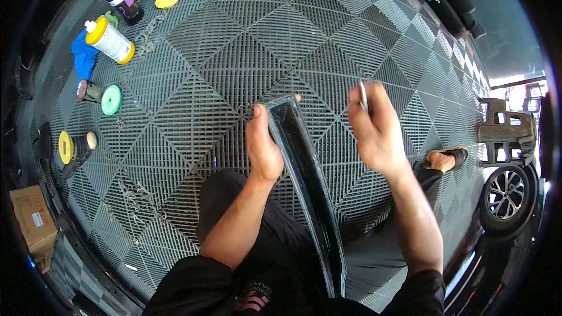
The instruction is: The person sits on the floor and uses a utility knife to trim excess material from the edges of a long, black, flexible car trim piece. They carefully scrape and cut along the edges to remove a thin layer of material.
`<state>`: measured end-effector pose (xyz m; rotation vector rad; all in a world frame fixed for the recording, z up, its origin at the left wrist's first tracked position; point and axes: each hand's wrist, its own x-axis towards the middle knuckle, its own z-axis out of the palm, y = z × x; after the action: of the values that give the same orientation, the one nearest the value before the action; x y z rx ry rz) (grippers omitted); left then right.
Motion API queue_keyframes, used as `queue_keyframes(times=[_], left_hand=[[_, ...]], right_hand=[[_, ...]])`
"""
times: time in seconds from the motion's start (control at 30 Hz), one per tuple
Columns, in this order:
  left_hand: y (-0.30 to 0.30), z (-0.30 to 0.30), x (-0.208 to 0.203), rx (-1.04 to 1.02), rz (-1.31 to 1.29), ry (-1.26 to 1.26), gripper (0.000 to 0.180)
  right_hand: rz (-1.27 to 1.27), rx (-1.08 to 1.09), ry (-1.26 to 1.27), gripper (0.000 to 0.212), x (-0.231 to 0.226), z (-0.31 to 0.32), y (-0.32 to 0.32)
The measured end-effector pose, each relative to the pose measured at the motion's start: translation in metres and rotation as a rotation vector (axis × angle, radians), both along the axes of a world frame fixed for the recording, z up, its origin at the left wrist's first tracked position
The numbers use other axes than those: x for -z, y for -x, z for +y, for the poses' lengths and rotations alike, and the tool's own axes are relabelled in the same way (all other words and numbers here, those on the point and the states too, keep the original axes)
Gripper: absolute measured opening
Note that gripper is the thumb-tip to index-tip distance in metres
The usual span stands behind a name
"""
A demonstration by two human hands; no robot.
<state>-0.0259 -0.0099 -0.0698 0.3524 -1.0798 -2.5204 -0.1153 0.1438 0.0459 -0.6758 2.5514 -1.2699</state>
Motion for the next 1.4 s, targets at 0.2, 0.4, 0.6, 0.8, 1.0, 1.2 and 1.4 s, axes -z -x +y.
queue_keyframes(times=[0.2,0.4,0.6,0.8,1.0,1.2,1.4], left_hand=[[0.013,0.012,-0.013,0.138,0.078,-0.04,0.085],[0.011,0.01,-0.02,0.142,0.037,-0.037,0.092],[0.009,0.011,0.013,0.098,-0.05,-0.171,0.075],[0.01,0.016,-0.007,-0.03,-0.172,-0.223,0.057],[0.002,0.008,0.011,0.003,-0.027,-0.15,0.043],[0.001,0.003,0.023,0.057,-0.001,-0.075,0.045],[0.001,0.006,0.024,-0.035,-0.158,0.065,0.046]], right_hand=[[0.013,-0.153,-0.046,0.032,0.007,0.041,-0.03],[-0.271,-0.109,0.116,0.028,-0.004,0.031,-0.031],[0.053,-0.221,0.194,0.028,0.007,0.007,-0.037],[0.132,-0.291,0.122,0.035,0.004,-0.009,-0.03],[0.119,-0.314,-0.102,0.037,-0.009,-0.029,-0.027],[0.162,-0.293,-0.134,0.037,-0.009,-0.036,-0.037],[0.211,-0.32,-0.142,0.038,-0.003,-0.039,-0.035]])
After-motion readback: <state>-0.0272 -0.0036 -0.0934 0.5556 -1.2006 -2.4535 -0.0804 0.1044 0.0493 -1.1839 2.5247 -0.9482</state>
